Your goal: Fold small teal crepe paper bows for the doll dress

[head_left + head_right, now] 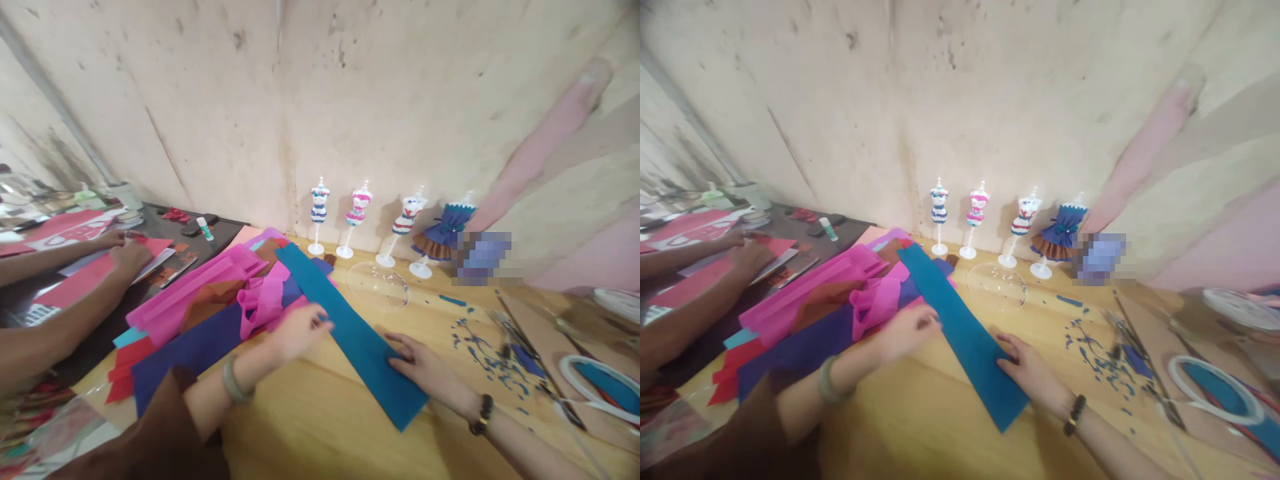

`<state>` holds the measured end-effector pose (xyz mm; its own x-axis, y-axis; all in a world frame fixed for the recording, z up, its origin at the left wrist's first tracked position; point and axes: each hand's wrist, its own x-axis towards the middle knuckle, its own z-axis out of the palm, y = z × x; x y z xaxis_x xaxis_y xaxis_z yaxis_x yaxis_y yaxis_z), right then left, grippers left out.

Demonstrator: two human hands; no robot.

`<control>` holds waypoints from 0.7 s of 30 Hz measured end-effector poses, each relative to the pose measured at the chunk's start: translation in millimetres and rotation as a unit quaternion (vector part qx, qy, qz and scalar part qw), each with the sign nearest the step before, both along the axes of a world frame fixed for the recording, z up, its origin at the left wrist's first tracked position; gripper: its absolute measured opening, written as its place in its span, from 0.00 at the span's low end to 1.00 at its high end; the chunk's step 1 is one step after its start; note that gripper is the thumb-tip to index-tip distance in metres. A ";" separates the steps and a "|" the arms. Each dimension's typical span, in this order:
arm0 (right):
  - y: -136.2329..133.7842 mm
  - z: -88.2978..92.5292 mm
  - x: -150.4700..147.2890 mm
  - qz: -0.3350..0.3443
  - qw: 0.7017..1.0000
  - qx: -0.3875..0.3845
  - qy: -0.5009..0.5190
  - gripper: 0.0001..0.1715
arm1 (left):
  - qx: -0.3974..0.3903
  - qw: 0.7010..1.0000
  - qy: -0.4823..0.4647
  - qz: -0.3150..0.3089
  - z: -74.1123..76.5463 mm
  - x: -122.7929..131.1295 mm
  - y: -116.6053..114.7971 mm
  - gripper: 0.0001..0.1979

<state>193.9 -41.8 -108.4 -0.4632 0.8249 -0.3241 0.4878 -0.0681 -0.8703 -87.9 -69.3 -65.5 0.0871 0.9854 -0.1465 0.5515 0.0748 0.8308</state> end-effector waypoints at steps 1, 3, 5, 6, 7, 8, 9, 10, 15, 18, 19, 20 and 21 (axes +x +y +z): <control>-0.6 -1.4 0.5 -0.001 1.000 0.017 -0.014 0.32 | 0.069 0.991 0.100 0.049 7.4 -22.6 11.0 0.19; -3.3 -1.4 -0.7 0.005 0.997 0.069 -0.037 0.30 | 0.108 0.942 0.270 0.167 18.3 -64.4 33.1 0.19; -6.7 2.4 -3.0 0.023 0.990 0.122 -0.064 0.28 | 0.079 0.930 0.299 0.201 23.0 -95.2 52.3 0.21; -8.2 5.3 -3.8 0.035 0.987 0.140 -0.077 0.28 | 0.060 0.931 0.299 0.199 23.5 -105.5 60.0 0.18; -9.5 8.6 -4.1 0.046 0.983 0.151 -0.089 0.27 | 0.043 0.935 0.295 0.193 23.5 -112.7 66.0 0.14; -10.3 12.0 -3.9 0.056 0.981 0.159 -0.100 0.27 | 0.030 0.940 0.288 0.183 23.5 -117.3 70.3 0.11; -10.6 15.4 -3.2 0.062 0.978 0.167 -0.110 0.27 | 0.023 0.945 0.277 0.173 24.3 -120.0 72.6 0.10; -10.3 19.1 -2.5 0.068 0.974 0.179 -0.119 0.27 | 0.023 0.950 0.266 0.163 26.3 -121.3 73.1 0.10; -1.5 54.5 -15.2 0.044 0.946 0.295 -0.123 0.29 | 0.075 0.972 0.199 0.098 63.7 -104.4 49.8 0.12; 4.1 94.6 -44.3 0.074 0.918 0.389 -0.017 0.35 | 0.088 0.981 0.113 -0.131 98.1 -66.8 26.4 0.10; 5.1 108.2 -55.0 0.105 0.910 0.402 0.020 0.38 | 0.085 0.972 0.102 -0.196 108.2 -51.5 19.8 0.10; 5.6 120.5 -64.7 0.131 0.907 0.396 0.049 0.42 | 0.085 0.956 0.089 -0.265 116.7 -36.6 14.5 0.10; 5.8 130.7 -72.4 0.161 0.909 0.378 0.070 0.44 | 0.076 0.939 0.075 -0.328 123.2 -23.4 10.6 0.09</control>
<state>121.5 -36.0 22.2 -0.7128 0.6024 0.3593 0.2583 0.7017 -0.6640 -111.2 -58.7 57.6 0.6719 0.7376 -0.0676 0.5494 -0.4351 0.7133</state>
